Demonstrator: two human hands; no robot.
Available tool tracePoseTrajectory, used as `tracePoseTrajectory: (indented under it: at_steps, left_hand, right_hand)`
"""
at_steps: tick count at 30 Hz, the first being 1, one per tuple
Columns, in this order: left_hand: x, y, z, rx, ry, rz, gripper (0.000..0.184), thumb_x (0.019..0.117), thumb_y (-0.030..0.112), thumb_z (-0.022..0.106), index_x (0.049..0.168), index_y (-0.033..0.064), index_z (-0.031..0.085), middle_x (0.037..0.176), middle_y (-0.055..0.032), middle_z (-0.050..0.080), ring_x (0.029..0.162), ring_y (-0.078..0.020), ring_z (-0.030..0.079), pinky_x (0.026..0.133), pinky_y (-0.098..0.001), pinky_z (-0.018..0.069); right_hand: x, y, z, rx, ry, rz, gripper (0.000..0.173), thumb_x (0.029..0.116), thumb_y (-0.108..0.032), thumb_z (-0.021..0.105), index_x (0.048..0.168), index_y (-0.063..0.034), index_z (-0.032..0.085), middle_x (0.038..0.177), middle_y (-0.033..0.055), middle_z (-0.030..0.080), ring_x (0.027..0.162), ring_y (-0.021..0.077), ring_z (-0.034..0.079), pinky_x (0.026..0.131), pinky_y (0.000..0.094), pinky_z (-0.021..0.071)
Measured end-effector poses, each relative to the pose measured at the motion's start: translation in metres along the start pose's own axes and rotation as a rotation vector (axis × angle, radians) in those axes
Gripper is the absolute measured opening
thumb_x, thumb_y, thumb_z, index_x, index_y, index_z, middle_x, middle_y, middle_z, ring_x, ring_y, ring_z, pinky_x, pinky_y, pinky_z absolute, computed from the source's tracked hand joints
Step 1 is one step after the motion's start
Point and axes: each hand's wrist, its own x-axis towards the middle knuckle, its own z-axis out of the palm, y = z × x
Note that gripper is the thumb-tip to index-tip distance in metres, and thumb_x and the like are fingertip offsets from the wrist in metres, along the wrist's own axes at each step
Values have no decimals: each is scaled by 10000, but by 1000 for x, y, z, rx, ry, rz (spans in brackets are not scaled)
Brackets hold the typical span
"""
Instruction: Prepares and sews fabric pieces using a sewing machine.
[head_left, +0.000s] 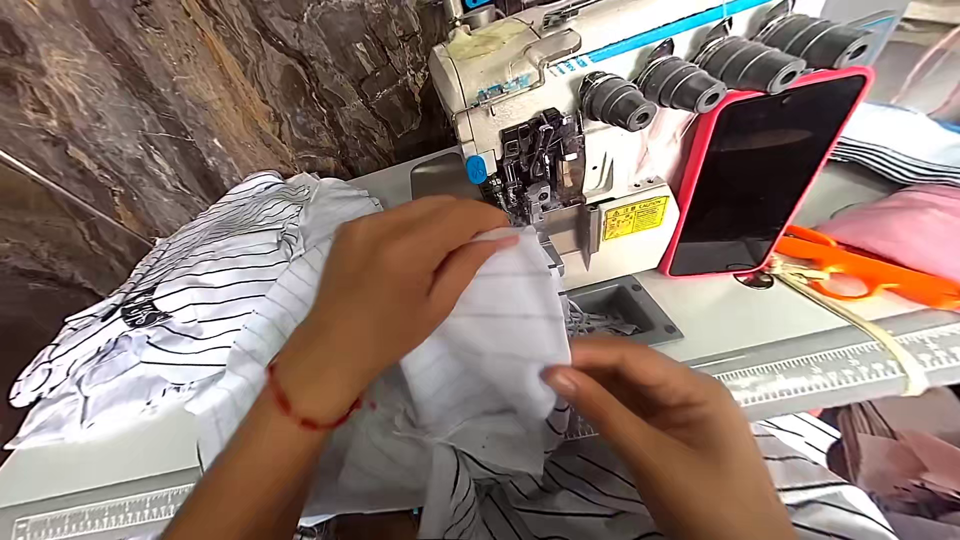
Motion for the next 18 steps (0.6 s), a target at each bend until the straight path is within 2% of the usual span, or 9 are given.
tracePoseTrajectory:
  at_steps: [2,4,8,10,12,14,18]
  left_hand:
    - [0,-12,24,13,-31,-48,205,1002,179,615,967,46,767,820,-59,709,715,-111,661,623,-262,518]
    - [-3,-18,40,-8,-32,-105,205,1002,202,624,977,60,769,820,-43,698,709,-111,651,610,-266,510]
    - [-8,-23,50,-70,-60,-198,207,1000,238,632,964,88,770,831,-5,688,731,-64,636,633,-228,507]
    - [-8,-22,49,-67,-91,-205,211,1001,252,623,952,106,767,827,20,683,725,-43,631,615,-211,500]
    - [-9,-22,48,-48,-108,-195,225,1004,269,611,957,116,768,831,29,682,724,-38,629,608,-209,498]
    - [-9,-21,47,-34,-131,-188,236,1009,275,599,967,115,767,850,23,699,733,-51,643,617,-231,514]
    - [-7,-17,40,13,-215,-186,241,1014,297,572,980,152,761,835,49,691,704,-49,633,591,-245,498]
  right_hand:
    - [3,15,-3,-95,90,-14,77,960,-156,702,983,-97,746,907,-69,743,817,-3,698,767,180,604]
    - [4,26,-9,-249,152,-79,97,953,-191,706,952,-106,753,895,-60,731,818,0,689,763,168,596]
    - [6,42,-18,-425,224,-114,125,950,-308,710,940,-203,776,1037,-41,711,962,54,684,823,212,591]
    - [7,43,-19,-372,206,-77,140,950,-277,705,929,-159,777,1077,-8,749,1002,80,712,850,233,605]
    - [6,38,-16,-240,177,-23,117,951,-204,704,936,-102,759,999,-18,756,928,40,719,827,204,611]
    - [3,29,-14,-121,157,29,62,939,-128,709,945,-86,754,942,-54,749,860,1,706,799,185,608]
    - [-6,15,-14,-35,93,102,46,937,-78,713,955,-91,753,1003,-84,742,920,-16,698,844,192,605]
